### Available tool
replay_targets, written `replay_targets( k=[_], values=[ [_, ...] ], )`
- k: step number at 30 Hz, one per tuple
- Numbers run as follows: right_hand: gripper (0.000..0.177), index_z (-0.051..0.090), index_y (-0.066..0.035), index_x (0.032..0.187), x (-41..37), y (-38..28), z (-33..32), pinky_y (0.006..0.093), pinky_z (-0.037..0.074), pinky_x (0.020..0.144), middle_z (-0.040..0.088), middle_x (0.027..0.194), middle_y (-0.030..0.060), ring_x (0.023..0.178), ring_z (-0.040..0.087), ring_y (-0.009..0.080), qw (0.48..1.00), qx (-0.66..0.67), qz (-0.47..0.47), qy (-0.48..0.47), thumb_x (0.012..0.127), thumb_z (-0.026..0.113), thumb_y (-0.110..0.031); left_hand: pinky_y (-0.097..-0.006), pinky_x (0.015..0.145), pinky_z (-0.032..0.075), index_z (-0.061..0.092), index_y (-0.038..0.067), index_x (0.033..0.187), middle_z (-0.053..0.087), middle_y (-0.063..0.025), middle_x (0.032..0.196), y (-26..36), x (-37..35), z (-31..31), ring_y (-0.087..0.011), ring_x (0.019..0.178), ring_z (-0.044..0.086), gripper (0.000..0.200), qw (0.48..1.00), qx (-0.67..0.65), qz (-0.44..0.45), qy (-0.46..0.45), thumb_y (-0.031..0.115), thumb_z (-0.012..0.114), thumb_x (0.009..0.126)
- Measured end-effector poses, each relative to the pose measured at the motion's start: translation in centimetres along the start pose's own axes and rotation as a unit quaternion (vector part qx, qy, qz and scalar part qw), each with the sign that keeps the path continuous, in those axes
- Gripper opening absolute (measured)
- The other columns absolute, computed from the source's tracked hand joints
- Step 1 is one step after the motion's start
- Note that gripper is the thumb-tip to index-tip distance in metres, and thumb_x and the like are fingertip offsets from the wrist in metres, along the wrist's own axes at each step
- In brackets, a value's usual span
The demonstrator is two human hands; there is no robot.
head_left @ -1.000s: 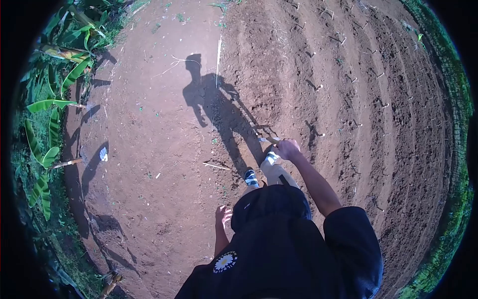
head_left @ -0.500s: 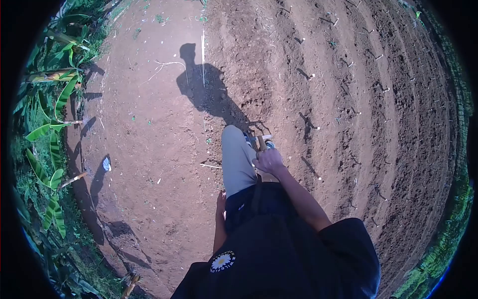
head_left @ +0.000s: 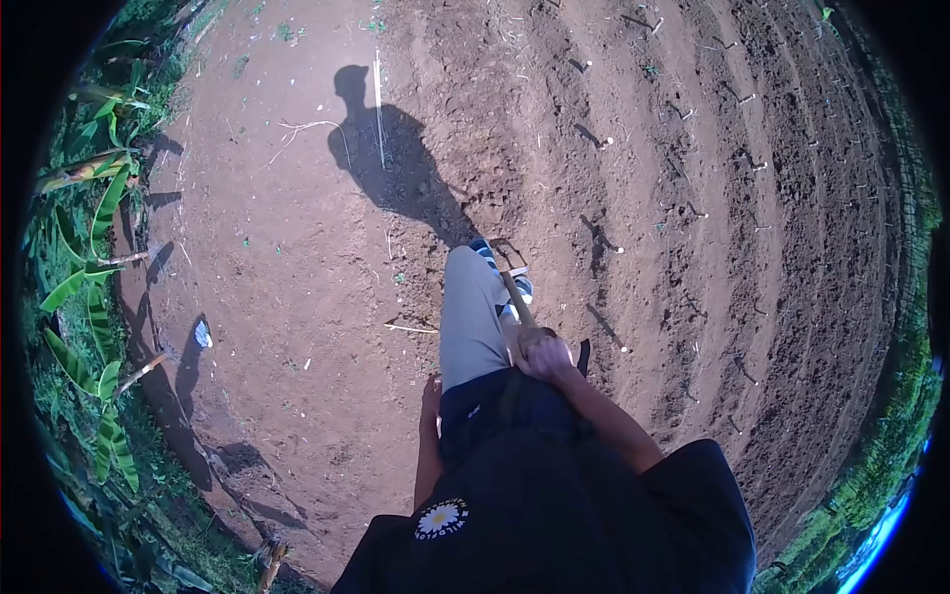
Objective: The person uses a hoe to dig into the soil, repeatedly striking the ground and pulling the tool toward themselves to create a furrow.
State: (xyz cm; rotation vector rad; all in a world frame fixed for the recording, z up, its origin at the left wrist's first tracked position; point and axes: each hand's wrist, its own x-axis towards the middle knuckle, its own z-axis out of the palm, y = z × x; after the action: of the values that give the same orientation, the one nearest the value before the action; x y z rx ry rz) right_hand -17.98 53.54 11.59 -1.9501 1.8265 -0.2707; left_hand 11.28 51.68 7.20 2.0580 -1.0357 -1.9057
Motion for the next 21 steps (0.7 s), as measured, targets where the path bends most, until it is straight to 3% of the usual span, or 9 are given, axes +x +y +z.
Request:
replay_targets(
  k=[2, 6, 9, 11, 16, 18, 20, 21],
  values=[
    [0.036, 0.06, -0.005, 0.059, 0.8, -0.4, 0.1, 0.0373, 0.048, 0.052, 0.06, 0.058, 0.0154, 0.056, 0.061, 0.0258, 0.987, 0.013, 0.053, -0.149, 0.074, 0.052, -0.036, -0.03, 0.077, 0.044, 0.05, 0.005, 0.11, 0.058, -0.0147, 0.101, 0.1, 0.3, 0.0, -0.0218, 0.091, 0.057, 0.03, 1.0, 0.017, -0.005, 0.0, 0.021, 0.048, 0.085],
    [0.037, 0.06, -0.005, 0.058, 2.6, -1.6, 0.0, 0.0366, 0.048, 0.052, 0.06, 0.058, 0.0136, 0.054, 0.061, 0.0253, 0.984, 0.032, 0.062, -0.162, 0.075, 0.051, -0.037, -0.0302, 0.077, 0.044, 0.05, 0.005, 0.111, 0.058, -0.0151, 0.101, 0.8, 1.4, -1.2, -0.022, 0.091, 0.057, 0.03, 0.998, 0.056, -0.008, 0.007, 0.021, 0.048, 0.085],
    [0.039, 0.061, -0.004, 0.062, 3.4, -1.9, 0.1, 0.0364, 0.048, 0.053, 0.06, 0.06, 0.0125, 0.056, 0.061, 0.0247, 0.983, 0.032, 0.067, -0.171, 0.075, 0.05, -0.039, -0.0313, 0.077, 0.045, 0.049, 0.005, 0.112, 0.058, -0.0159, 0.101, -4.1, 5.5, -2.7, -0.0227, 0.092, 0.057, 0.031, 0.998, 0.054, 0.0, 0.015, 0.021, 0.048, 0.085],
    [0.039, 0.062, -0.003, 0.067, 3.0, -1.0, 1.9, 0.0364, 0.048, 0.054, 0.06, 0.062, 0.0129, 0.057, 0.06, 0.0248, 0.996, 0.034, 0.015, -0.081, 0.075, 0.05, -0.04, -0.0324, 0.077, 0.045, 0.049, 0.006, 0.113, 0.058, -0.0166, 0.101, -4.3, 5.9, -3.2, -0.0235, 0.092, 0.057, 0.032, 0.999, 0.041, 0.005, 0.016, 0.021, 0.048, 0.085],
    [0.036, 0.061, -0.004, 0.063, 6.7, 0.0, 10.7, 0.0363, 0.047, 0.054, 0.058, 0.06, 0.013, 0.057, 0.059, 0.0247, 0.993, 0.034, 0.015, -0.11, 0.073, 0.051, -0.038, -0.0311, 0.068, 0.047, 0.048, 0.01, 0.115, 0.059, -0.0137, 0.098, 2.7, 4.0, -2.3, -0.0186, 0.083, 0.058, 0.032, 0.995, 0.066, -0.056, 0.039, 0.02, 0.047, 0.085],
    [0.036, 0.061, -0.006, 0.058, 7.5, -0.4, 13.0, 0.0358, 0.046, 0.054, 0.058, 0.058, 0.0119, 0.057, 0.059, 0.024, 0.994, 0.026, 0.007, -0.103, 0.072, 0.051, -0.038, -0.0291, 0.063, 0.046, 0.047, 0.011, 0.116, 0.06, -0.0115, 0.094, 1.5, 4.6, -2.6, -0.0158, 0.078, 0.057, 0.032, 0.996, 0.059, -0.035, 0.056, 0.02, 0.047, 0.084],
    [0.036, 0.061, -0.005, 0.059, 6.9, -1.1, 12.7, 0.0371, 0.047, 0.056, 0.059, 0.059, 0.0122, 0.059, 0.06, 0.0247, 0.992, 0.055, 0.041, -0.103, 0.073, 0.05, -0.036, -0.0314, 0.066, 0.047, 0.046, 0.009, 0.117, 0.059, -0.0139, 0.098, -0.3, 2.9, -2.4, -0.0204, 0.083, 0.058, 0.033, 0.996, 0.025, 0.026, 0.077, 0.021, 0.045, 0.086],
    [0.04, 0.063, -0.003, 0.064, 6.6, -1.3, 11.5, 0.0381, 0.048, 0.058, 0.06, 0.063, 0.0137, 0.061, 0.061, 0.0256, 0.986, 0.054, 0.042, -0.153, 0.075, 0.047, -0.038, -0.0314, 0.067, 0.047, 0.047, 0.011, 0.116, 0.058, -0.0129, 0.1, -1.2, 1.7, -2.1, -0.0189, 0.082, 0.058, 0.032, 0.997, -0.016, 0.01, 0.081, 0.02, 0.045, 0.086]
  ],
)
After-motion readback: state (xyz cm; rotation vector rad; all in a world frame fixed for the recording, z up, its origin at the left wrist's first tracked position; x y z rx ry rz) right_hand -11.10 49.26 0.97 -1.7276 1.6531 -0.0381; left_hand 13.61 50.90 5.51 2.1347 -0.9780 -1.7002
